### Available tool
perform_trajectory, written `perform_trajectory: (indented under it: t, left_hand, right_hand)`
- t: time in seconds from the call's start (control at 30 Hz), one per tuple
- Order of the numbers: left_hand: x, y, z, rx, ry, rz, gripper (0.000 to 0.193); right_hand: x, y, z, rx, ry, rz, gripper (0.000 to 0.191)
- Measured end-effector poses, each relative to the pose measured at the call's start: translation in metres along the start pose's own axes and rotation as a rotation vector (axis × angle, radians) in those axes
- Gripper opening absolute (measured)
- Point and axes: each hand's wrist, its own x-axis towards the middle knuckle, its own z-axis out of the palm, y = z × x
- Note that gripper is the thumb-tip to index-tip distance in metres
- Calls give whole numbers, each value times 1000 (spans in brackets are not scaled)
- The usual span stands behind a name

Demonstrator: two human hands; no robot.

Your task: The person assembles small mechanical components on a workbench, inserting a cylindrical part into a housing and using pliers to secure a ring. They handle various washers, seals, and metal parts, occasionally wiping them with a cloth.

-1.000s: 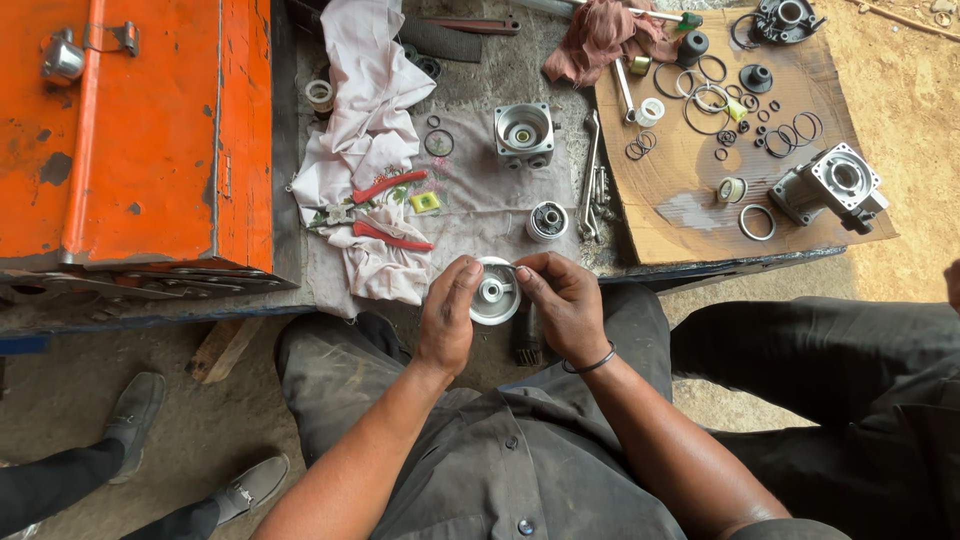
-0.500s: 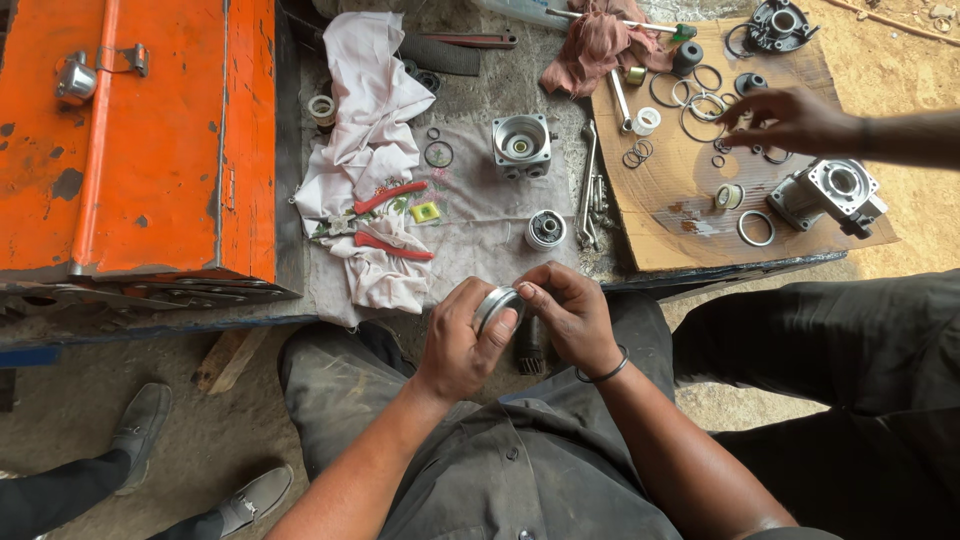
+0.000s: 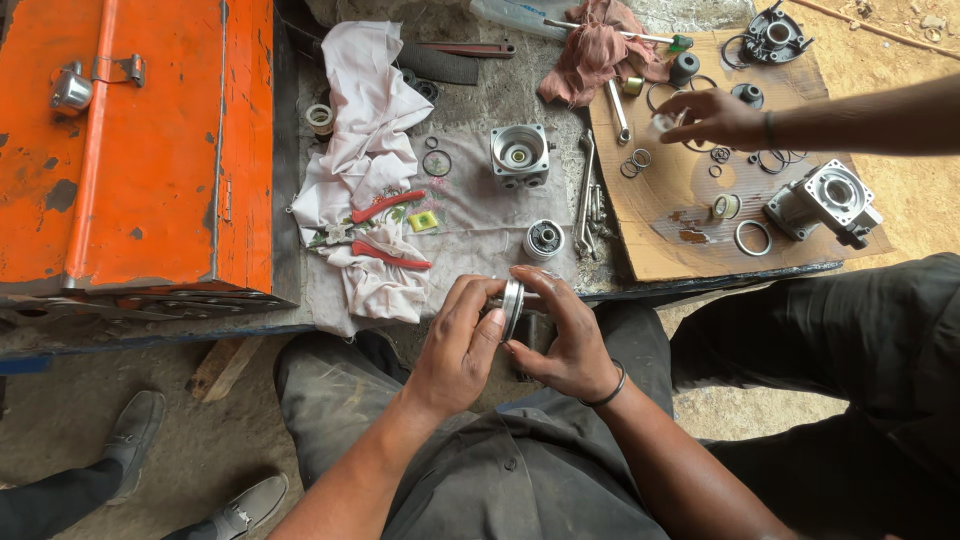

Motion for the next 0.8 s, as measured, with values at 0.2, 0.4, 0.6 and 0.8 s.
perform_trajectory:
  t: [0.2,0.4,0.6,0.8]
  left_hand:
    - [7,3,-4,-40,-24,-80,23]
    - [6,-7,6,102,-13,105,19]
    - [4,-26,14,178,-15,201,24]
    - [3,-52,10,-395,43,-65,15]
  right_hand:
    - [-3,14,0,578,30,263,66]
    - [8,27,-1,779,167,551,34]
    - [11,50,12,1048,295,744,23]
    - [26,39,4,343,238,491,20]
